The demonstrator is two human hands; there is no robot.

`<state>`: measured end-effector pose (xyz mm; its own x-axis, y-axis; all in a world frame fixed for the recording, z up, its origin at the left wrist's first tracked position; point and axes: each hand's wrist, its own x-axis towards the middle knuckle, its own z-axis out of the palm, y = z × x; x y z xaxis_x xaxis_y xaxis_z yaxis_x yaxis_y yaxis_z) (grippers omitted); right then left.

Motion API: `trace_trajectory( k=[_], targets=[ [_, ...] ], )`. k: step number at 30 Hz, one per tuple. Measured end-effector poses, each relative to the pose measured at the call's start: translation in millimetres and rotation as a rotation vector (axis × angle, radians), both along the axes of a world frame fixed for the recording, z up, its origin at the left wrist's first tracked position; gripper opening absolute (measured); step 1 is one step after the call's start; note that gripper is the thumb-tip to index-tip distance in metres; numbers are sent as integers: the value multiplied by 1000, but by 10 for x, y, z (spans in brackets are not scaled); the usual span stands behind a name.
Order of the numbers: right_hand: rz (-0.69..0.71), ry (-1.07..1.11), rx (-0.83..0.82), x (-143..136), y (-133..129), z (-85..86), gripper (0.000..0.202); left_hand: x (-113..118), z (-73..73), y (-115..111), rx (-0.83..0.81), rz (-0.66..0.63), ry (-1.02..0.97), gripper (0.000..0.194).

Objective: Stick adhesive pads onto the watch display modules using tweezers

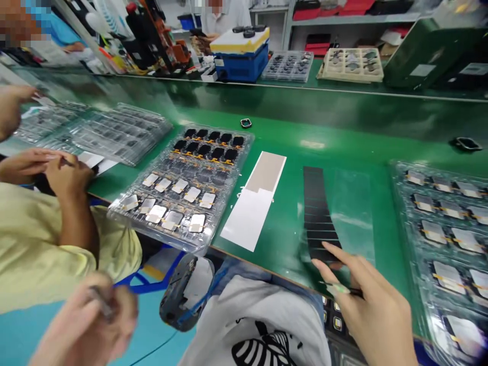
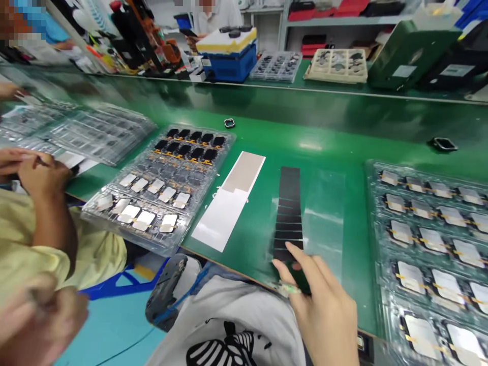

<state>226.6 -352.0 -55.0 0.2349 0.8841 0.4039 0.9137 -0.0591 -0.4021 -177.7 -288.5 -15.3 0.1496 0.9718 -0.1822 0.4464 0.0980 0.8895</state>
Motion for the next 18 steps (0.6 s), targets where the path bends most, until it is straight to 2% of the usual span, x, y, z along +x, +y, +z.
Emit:
trace_trajectory(
  k=[2, 3, 5, 7, 9, 11, 14, 18],
  targets=[
    [22, -26, 4, -23, 49, -11, 28, 488, 9, 60, -39, -57, -132, 27],
    [37, -50, -6, -38, 59, -8, 30, 737, -11, 98, -3, -121, -165, 24],
    [61, -93, -35, -61, 57, 17, 35, 1178, -69, 187, 124, -279, -52, 15],
    [65, -121, -35, -57, 49, 65, 33, 1493, -124, 295, 297, -483, 105, 16],
    [18, -157, -8, -13, 64, 111, 27, 1680, -168, 414, 426, -602, 231, 14],
    [-33, -208, -24, 62, 114, 128, 26, 1782, -209, 515, 471, -644, 310, 13],
    [-11, -214, -137, 178, 221, 80, 27, 1866, -269, 574, 467, -637, 366, 21],
    [57, -55, -217, 267, 300, -35, 26, 1934, -300, 570, 448, -599, 351, 27]
  ],
)
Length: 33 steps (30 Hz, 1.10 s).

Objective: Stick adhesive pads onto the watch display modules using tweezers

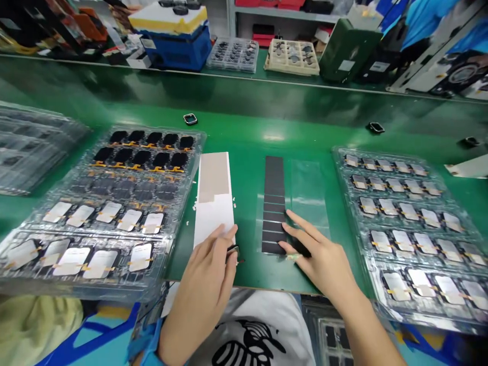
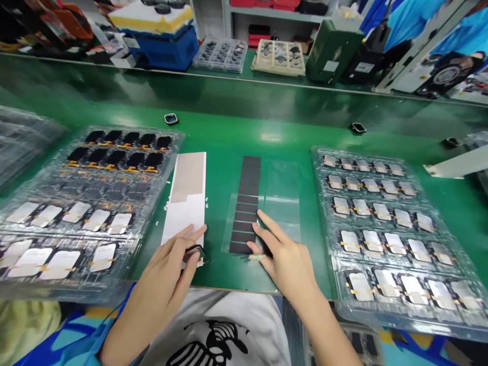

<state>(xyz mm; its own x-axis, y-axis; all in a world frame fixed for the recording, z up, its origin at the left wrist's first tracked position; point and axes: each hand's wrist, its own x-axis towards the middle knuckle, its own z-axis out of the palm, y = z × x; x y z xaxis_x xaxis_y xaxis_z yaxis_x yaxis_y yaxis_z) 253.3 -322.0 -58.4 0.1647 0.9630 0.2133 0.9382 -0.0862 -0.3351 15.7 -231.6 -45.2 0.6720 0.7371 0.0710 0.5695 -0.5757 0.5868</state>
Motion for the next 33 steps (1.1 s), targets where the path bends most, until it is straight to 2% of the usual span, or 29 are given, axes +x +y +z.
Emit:
trace_trajectory(
  k=[3, 5, 9, 13, 15, 18, 20, 23, 27, 29, 31, 33],
  targets=[
    [45, 119, -4, 49, 3, -11, 25, 51, 20, 54, -96, -6, -105, 25],
    [78, 198, 51, 58, 16, 52, 23, 106, 39, 111, -208, 16, -218, 19],
    [97, 410, 285, -80, 163, 318, 14, 268, 74, 201, -471, 123, -483, 11],
    [159, 538, 295, -316, 441, 528, 16, 399, 97, 266, -694, 151, -690, 11],
    [158, 600, 233, -381, 552, 540, 16, 426, 93, 302, -714, 167, -771, 14],
    [103, 735, 94, -407, 619, 473, 27, 426, 65, 342, -621, 225, -838, 16],
    [76, 840, 56, -410, 611, 420, 30, 412, 41, 346, -595, 253, -853, 17],
    [63, 968, 91, -428, 576, 368, 23, 392, 16, 319, -721, 224, -867, 14],
    [41, 920, 176, -464, 556, 318, 24, 376, 2, 267, -922, 117, -858, 17],
    [89, 829, 217, -471, 557, 291, 20, 368, -3, 252, -971, 41, -782, 12],
    [167, 700, 288, -465, 558, 271, 15, 359, -8, 246, -956, -3, -688, 8],
    [221, 548, 370, -447, 556, 259, 11, 351, -13, 247, -890, 11, -638, 8]
  ],
)
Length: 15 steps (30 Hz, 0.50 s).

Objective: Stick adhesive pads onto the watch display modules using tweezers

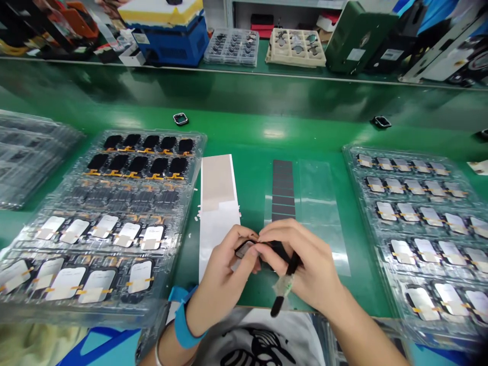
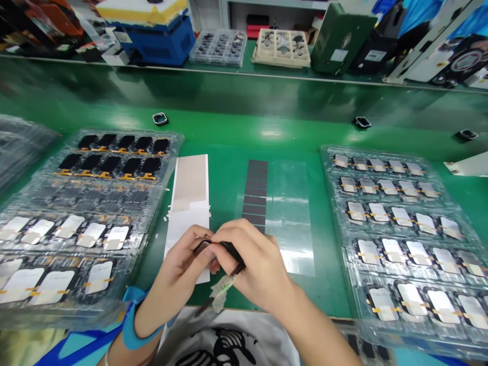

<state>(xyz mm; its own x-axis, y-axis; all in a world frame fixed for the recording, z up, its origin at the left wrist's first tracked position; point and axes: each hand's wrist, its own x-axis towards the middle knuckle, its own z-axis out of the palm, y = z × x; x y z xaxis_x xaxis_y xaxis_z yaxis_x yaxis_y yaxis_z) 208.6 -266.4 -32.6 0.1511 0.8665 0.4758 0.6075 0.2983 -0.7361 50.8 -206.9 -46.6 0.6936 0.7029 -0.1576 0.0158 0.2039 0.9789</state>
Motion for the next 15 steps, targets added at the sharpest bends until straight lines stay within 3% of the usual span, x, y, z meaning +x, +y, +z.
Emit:
trace_trajectory(
  k=[6, 15],
  targets=[
    [-51, -314, 112, 47, -5, -53, 15, 5, -13, 6, 148, 97, 64, 9],
    [-58, -445, 133, 23, 15, -84, 15, -12, -26, 9, 237, 124, 147, 10]
  ],
)
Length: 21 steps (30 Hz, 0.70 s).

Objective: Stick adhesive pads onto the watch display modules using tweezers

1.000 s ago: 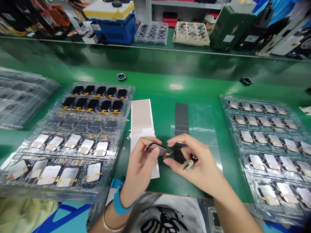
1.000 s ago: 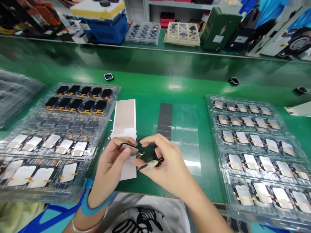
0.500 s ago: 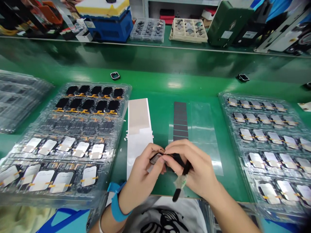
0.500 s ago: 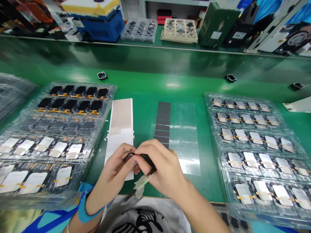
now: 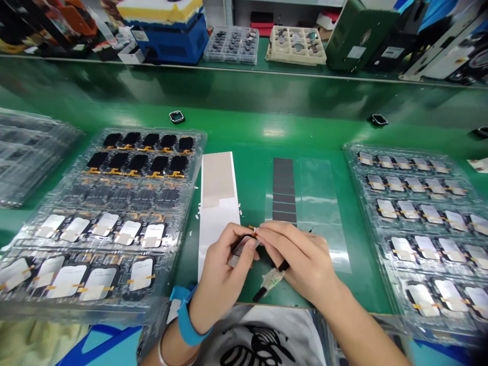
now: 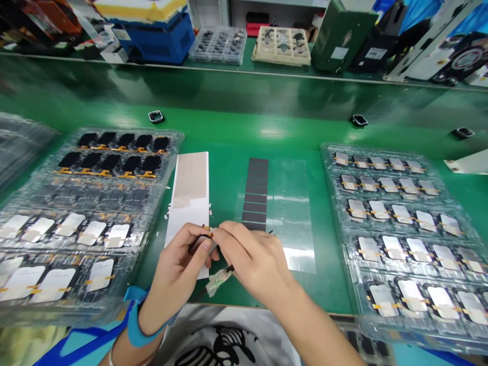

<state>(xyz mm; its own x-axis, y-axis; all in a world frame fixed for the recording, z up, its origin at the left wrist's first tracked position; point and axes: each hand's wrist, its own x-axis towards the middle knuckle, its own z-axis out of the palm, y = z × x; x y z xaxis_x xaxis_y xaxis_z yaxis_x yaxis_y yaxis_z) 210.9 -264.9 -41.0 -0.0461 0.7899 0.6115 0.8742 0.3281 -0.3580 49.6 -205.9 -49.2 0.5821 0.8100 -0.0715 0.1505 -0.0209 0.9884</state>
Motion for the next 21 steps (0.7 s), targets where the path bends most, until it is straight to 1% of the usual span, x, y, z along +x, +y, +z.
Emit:
trace_trajectory(
  k=[3, 8, 11, 13, 15, 18, 21],
  targets=[
    [-5, -15, -26, -16, -9, 9, 16, -2, -9, -6, 51, 2, 23, 10],
    [-8, -11, -141, -36, -11, 34, 21, 5, 19, -10, 159, -28, 74, 10],
    [-19, 173, -238, 36, 65, 113, 18, -49, 56, -9, 268, -10, 125, 9],
    [-32, 335, -317, 115, 159, 209, 15, -114, 64, -6, 322, 18, 179, 11],
    [-31, 451, -388, 179, 276, 326, 16, -169, 49, -6, 347, 21, 223, 12],
    [-4, 553, -440, 172, 473, 474, 17, -171, 6, -25, 364, -60, 258, 12],
    [66, 571, -467, 47, 679, 509, 13, -90, -2, -55, 371, -178, 278, 14]
  ],
)
